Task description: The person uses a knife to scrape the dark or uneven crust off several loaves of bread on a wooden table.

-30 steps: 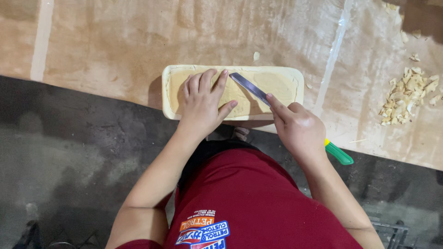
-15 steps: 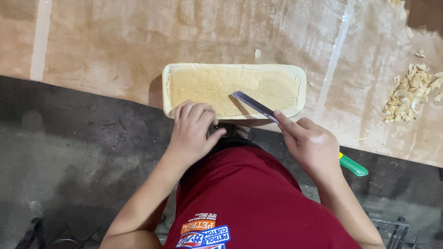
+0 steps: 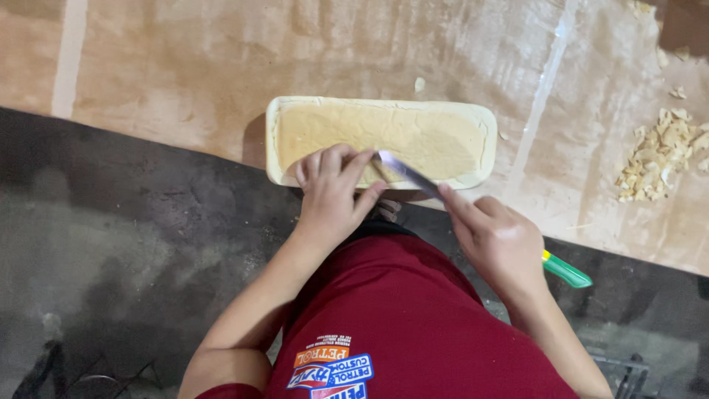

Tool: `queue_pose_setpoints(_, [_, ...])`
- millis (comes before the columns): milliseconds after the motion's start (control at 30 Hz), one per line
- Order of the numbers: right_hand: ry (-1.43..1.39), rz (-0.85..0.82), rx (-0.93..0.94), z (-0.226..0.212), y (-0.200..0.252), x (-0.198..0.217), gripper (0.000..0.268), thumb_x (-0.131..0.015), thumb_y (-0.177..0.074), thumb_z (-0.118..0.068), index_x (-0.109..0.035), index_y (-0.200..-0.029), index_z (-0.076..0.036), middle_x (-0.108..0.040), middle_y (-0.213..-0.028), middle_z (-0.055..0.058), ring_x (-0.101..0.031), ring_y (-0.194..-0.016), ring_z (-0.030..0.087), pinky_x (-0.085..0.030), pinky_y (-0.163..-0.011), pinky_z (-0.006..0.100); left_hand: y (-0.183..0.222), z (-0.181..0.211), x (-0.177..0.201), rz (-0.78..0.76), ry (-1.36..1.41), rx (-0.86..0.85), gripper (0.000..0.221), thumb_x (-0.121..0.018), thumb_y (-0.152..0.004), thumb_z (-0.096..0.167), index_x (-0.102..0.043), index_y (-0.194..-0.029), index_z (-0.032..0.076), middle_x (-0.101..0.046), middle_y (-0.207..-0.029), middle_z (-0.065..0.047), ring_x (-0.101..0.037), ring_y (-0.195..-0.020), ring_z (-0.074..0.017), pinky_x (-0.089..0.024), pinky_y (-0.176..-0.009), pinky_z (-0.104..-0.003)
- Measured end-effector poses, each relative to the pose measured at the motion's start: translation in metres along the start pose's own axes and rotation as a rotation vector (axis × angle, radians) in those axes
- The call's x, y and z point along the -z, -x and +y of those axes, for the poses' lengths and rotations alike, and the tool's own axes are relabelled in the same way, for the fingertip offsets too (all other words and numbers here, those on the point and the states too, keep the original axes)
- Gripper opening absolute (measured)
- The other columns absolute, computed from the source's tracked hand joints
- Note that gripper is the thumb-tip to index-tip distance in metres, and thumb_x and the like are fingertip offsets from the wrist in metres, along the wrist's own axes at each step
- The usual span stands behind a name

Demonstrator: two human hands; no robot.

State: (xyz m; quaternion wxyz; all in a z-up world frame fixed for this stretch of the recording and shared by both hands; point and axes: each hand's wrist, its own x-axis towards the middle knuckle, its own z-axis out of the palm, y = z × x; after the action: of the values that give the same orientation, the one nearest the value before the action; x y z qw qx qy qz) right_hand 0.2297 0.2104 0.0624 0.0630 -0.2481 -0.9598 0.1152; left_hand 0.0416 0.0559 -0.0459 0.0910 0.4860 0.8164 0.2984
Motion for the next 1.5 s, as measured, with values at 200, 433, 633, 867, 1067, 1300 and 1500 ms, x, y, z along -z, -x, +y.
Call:
queue_pose_setpoints(200, [-0.113,-0.084,0.089,-0.011,-0.006,0.000,0.040,-0.077,-0.086,-0.014,-0.076,-0.124,-0.026,-0.060,-0.070,0.005,-0.061,-0.059,0.026,-0.049,-0.054,0.041,0.054,-0.029,0.053,0.049,0.111,0.319,0.023,-0.075,-0.097,0.034,-0.067,-0.094,0.012,-0.061,-0.106,-0.002,-0.056,-0.114,-0.0236,-0.039,-0.105,-0.046])
queue_pose_setpoints(433, [-0.076,-0.050,0.149,-0.029,-0.047,-0.042,0.038,-0.075,-0.090,-0.018,-0.075,-0.127,-0.027,-0.059,-0.071,0.005,-0.062,-0.059,0.026,-0.050,-0.054,0.041,0.043,-0.030,0.061,0.140,-0.150,0.191,0.071,-0.076,-0.088,0.043,-0.052,-0.146,0.008,-0.051,-0.137,-0.012,-0.044,-0.127,-0.0352,-0.030,-0.108,-0.056])
queue_pose_setpoints(633, [0.018,-0.059,0.179,-0.038,-0.055,-0.046,0.042,-0.076,-0.089,-0.019,-0.075,-0.130,-0.027,-0.058,-0.071,0.004,-0.062,-0.060,0.025,-0.051,-0.056,0.041,0.020,-0.042,0.036,0.134,-0.145,0.155,0.074,-0.069,-0.095,0.050,-0.049,-0.154,0.009,-0.050,-0.140,-0.011,-0.043,-0.129,-0.0336,-0.029,-0.108,-0.055])
queue_pose_setpoints(867, [0.074,-0.026,0.158,-0.047,-0.056,-0.045,0.037,-0.076,-0.092,-0.023,-0.075,-0.129,-0.028,-0.057,-0.070,0.004,-0.061,-0.059,0.024,-0.050,-0.054,0.040,0.015,-0.046,0.034,0.123,-0.168,0.173,0.068,-0.068,-0.095,0.051,-0.052,-0.152,0.018,-0.050,-0.137,-0.010,-0.043,-0.125,-0.0328,-0.030,-0.104,-0.055])
queue_pose_setpoints(1067, [-0.109,-0.106,0.206,-0.036,-0.040,-0.024,0.040,-0.077,-0.090,-0.019,-0.074,-0.129,-0.028,-0.060,-0.072,0.004,-0.061,-0.058,0.024,-0.049,-0.051,0.040,0.019,-0.062,0.033,0.360,0.192,0.205,0.021,-0.070,-0.101,0.028,-0.070,-0.110,0.010,-0.060,-0.114,-0.008,-0.056,-0.113,-0.0284,-0.042,-0.102,-0.045])
queue_pose_setpoints(1300, [-0.013,-0.078,-0.232,0.034,0.021,0.020,0.038,-0.074,-0.092,-0.018,-0.076,-0.128,-0.029,-0.062,-0.074,0.005,-0.062,-0.061,0.023,-0.049,-0.056,0.040,0.056,-0.103,0.095,0.396,0.035,0.473,0.031,-0.069,-0.084,0.010,-0.054,-0.104,-0.006,-0.052,-0.124,-0.027,-0.047,-0.124,-0.0410,-0.034,-0.107,-0.055])
queue_pose_setpoints(1500, [0.212,-0.015,-0.366,0.065,0.059,0.020,0.029,-0.077,-0.099,-0.024,-0.077,-0.128,-0.029,-0.059,-0.073,0.007,-0.061,-0.064,0.029,-0.048,-0.059,0.041,0.014,-0.048,0.044,0.037,-0.213,0.070,0.027,-0.078,-0.092,0.031,-0.063,-0.111,0.018,-0.044,-0.154,0.000,-0.031,-0.155,-0.0282,-0.010,-0.133,-0.061])
